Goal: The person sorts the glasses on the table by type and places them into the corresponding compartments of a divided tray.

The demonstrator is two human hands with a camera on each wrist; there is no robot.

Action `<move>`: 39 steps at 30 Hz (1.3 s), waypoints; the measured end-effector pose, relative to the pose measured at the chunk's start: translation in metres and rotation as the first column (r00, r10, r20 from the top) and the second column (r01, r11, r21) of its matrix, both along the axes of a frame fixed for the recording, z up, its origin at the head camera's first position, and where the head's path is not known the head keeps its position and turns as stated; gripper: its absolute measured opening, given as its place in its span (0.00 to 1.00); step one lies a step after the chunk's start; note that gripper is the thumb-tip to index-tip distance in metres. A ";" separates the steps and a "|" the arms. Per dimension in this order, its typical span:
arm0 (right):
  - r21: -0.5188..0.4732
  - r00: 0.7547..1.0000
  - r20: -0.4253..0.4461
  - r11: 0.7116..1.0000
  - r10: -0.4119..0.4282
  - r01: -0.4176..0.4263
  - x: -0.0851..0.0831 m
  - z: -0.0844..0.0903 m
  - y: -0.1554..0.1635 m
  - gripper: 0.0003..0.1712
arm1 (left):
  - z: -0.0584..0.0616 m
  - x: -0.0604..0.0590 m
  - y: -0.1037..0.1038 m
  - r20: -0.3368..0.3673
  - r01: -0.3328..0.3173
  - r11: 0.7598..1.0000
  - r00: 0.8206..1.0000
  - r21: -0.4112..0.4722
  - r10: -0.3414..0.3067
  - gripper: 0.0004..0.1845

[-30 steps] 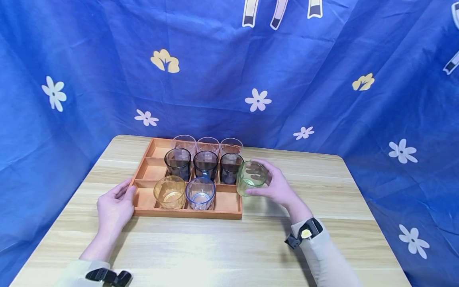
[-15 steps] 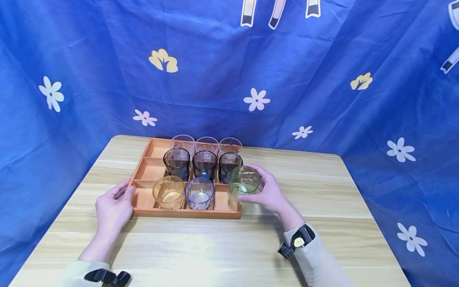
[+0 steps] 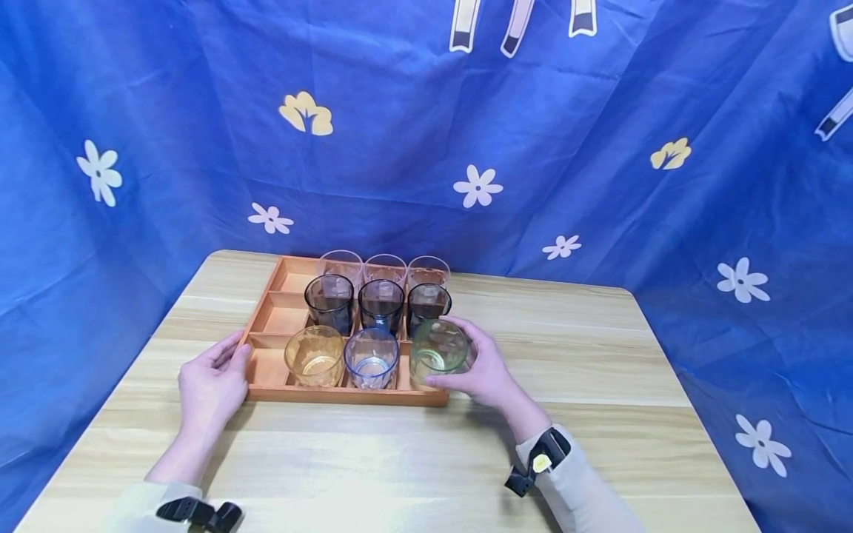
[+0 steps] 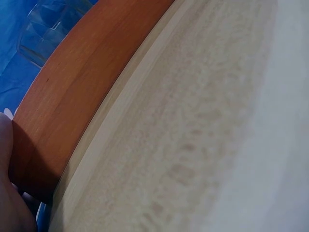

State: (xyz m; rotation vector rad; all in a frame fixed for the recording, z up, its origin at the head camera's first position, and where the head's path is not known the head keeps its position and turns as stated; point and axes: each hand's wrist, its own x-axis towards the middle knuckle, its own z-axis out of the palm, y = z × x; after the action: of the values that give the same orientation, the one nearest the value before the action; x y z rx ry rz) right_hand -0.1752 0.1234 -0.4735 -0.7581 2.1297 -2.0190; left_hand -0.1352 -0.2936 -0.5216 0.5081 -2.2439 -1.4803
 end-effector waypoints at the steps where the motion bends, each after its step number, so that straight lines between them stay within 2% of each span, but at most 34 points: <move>1: 0.014 1.000 -0.001 1.000 -0.004 0.004 0.001 -0.001 -0.002 0.57 | 0.000 0.000 0.000 -0.003 -0.001 1.000 1.000 0.003 0.001 0.19; 8: 0.135 0.999 -0.029 0.990 -0.038 0.042 0.003 -0.009 -0.009 0.57 | -0.001 0.000 -0.001 0.001 0.000 1.000 1.000 -0.004 0.000 0.19; 16: 0.099 1.000 0.016 0.995 0.027 -0.028 0.005 -0.012 -0.011 0.58 | 0.001 -0.002 -0.001 0.002 0.002 1.000 1.000 0.007 -0.002 0.19; 28: 0.145 0.999 0.016 0.989 0.033 -0.035 0.003 -0.014 -0.008 0.57 | -0.002 -0.001 0.000 0.009 -0.009 1.000 1.000 0.011 0.009 0.19; 39: 0.227 0.999 -0.049 0.974 0.001 0.010 0.003 -0.013 -0.006 0.56 | -0.002 -0.001 -0.001 0.004 -0.006 1.000 1.000 0.002 0.006 0.19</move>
State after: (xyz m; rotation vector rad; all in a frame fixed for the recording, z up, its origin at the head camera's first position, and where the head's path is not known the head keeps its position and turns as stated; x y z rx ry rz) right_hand -0.1722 0.1174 -0.4861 -0.7741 2.3386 -1.7334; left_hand -0.1367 -0.2942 -0.5234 0.5179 -2.2425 -1.4798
